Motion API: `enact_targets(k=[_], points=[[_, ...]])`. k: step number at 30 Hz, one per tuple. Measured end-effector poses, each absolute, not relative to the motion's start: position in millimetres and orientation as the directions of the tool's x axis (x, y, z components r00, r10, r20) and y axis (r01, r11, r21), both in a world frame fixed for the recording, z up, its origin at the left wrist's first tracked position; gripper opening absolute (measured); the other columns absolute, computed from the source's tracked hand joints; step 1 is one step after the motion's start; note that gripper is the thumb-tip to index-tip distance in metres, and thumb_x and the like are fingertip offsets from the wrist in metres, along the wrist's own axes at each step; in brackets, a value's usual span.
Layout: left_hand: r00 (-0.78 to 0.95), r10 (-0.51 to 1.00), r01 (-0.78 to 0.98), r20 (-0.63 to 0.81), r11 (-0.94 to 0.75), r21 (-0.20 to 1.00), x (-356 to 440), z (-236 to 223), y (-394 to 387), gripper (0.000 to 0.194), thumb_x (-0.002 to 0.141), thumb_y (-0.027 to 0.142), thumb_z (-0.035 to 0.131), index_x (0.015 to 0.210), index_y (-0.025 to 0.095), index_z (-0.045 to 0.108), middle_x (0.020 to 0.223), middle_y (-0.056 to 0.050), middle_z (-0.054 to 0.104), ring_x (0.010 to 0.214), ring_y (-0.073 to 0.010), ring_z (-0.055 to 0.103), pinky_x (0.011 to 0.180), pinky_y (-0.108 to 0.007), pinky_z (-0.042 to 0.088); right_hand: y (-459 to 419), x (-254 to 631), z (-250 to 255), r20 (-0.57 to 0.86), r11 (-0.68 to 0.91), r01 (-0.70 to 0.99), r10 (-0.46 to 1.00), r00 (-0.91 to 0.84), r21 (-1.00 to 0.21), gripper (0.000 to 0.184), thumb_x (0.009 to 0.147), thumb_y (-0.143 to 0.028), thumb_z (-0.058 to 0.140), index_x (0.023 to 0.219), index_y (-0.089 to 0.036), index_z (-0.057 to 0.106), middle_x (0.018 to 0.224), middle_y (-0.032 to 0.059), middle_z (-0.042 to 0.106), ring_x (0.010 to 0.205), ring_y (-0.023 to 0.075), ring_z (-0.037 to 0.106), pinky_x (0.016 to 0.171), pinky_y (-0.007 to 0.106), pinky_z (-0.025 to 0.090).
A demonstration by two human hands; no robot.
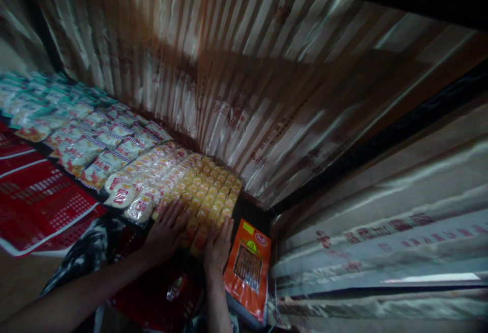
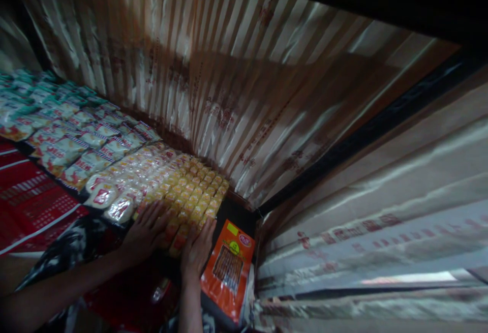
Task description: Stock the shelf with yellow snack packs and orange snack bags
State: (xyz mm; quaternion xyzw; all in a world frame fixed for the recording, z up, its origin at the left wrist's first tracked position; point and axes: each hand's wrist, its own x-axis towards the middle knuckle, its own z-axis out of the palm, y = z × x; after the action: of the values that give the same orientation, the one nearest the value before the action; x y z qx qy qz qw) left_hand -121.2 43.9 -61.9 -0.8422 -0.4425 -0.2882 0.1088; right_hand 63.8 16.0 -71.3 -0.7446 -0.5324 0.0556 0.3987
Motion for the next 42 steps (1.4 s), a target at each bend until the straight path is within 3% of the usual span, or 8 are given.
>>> enact_targets(k=[6,11,14,19,26,33,42], points=[[0.456,0.706,0.797,0.542,-0.595,0.104,-121.9,-60.6,46.1,0.059,0.089,0.027,0.048,0.146,0.021,0.031,0.156,-0.010,0.020,0.144,-0.0294,0.013,0.113,-0.050,0.022,19.3,61.4,-70.3,0.323,-0.121,0.745,0.847,0.422,-0.656,0.069,0.095,-0.053,0.021,0.146,-0.006,0.028,0.153,0.0216,0.021,0.143,0.0290,0.017,0.109,0.051,0.027],[0.430,0.691,0.799,0.581,-0.591,0.111,-124.9,-64.2,42.2,0.055,0.089,0.026,0.047,0.143,0.017,0.036,0.153,-0.013,0.027,0.144,-0.0303,0.012,0.114,-0.051,0.021,13.9,61.1,-68.6,0.372,-0.123,0.757,0.814,0.447,-0.642,0.070,0.094,-0.053,0.024,0.146,-0.005,0.027,0.152,0.0243,0.020,0.142,0.0314,0.017,0.107,0.055,0.027],[0.339,0.714,0.833,0.612,-0.531,0.157,-128.5,-68.2,28.7,0.060,0.091,0.022,0.043,0.147,0.015,0.025,0.153,-0.015,0.025,0.144,-0.0307,0.012,0.113,-0.053,0.021,8.3,61.4,-72.4,0.421,-0.101,0.769,0.788,0.449,-0.631,0.071,0.093,-0.054,0.026,0.146,-0.006,0.026,0.152,0.0246,0.019,0.142,0.0320,0.016,0.106,0.057,0.027],[0.215,0.801,0.871,0.559,-0.416,0.260,-135.4,-76.7,-13.0,0.068,0.090,0.021,0.039,0.151,0.015,0.008,0.154,-0.012,0.024,0.143,-0.0269,0.016,0.113,-0.047,0.025,4.4,61.0,-75.2,0.370,-0.091,0.761,0.833,0.412,-0.642,0.073,0.092,-0.056,0.027,0.146,-0.008,0.025,0.153,0.0239,0.016,0.143,0.0329,0.013,0.106,0.059,0.024],[0.254,0.821,0.883,0.512,-0.413,0.224,-139.1,-90.5,-32.6,0.068,0.090,0.020,0.038,0.151,0.015,0.007,0.153,-0.012,0.026,0.141,-0.0242,0.025,0.112,-0.043,0.028,5.5,58.1,-68.7,0.348,-0.097,0.772,0.852,0.391,-0.628,0.072,0.092,-0.057,0.029,0.148,-0.012,0.024,0.155,0.0190,0.015,0.143,0.0313,0.012,0.109,0.054,0.023],[0.282,0.781,0.890,0.558,-0.430,0.152,-138.8,-94.0,-18.9,0.071,0.088,0.019,0.041,0.150,0.011,0.007,0.152,-0.014,0.029,0.140,-0.0255,0.028,0.110,-0.042,0.030,5.8,58.6,-70.5,0.358,-0.087,0.768,0.848,0.392,-0.635,0.075,0.090,-0.059,0.029,0.147,-0.011,0.026,0.153,0.0206,0.019,0.142,0.0320,0.016,0.108,0.054,0.024],[0.263,0.756,0.891,0.600,-0.429,0.150,-131.8,-96.2,-11.8,0.068,0.089,0.022,0.042,0.150,0.011,0.013,0.150,-0.015,0.034,0.139,-0.0264,0.028,0.111,-0.043,0.030,7.3,60.7,-74.7,0.360,-0.084,0.766,0.847,0.392,-0.637,0.074,0.090,-0.060,0.031,0.146,-0.011,0.029,0.153,0.0202,0.019,0.142,0.0325,0.015,0.107,0.054,0.026]])
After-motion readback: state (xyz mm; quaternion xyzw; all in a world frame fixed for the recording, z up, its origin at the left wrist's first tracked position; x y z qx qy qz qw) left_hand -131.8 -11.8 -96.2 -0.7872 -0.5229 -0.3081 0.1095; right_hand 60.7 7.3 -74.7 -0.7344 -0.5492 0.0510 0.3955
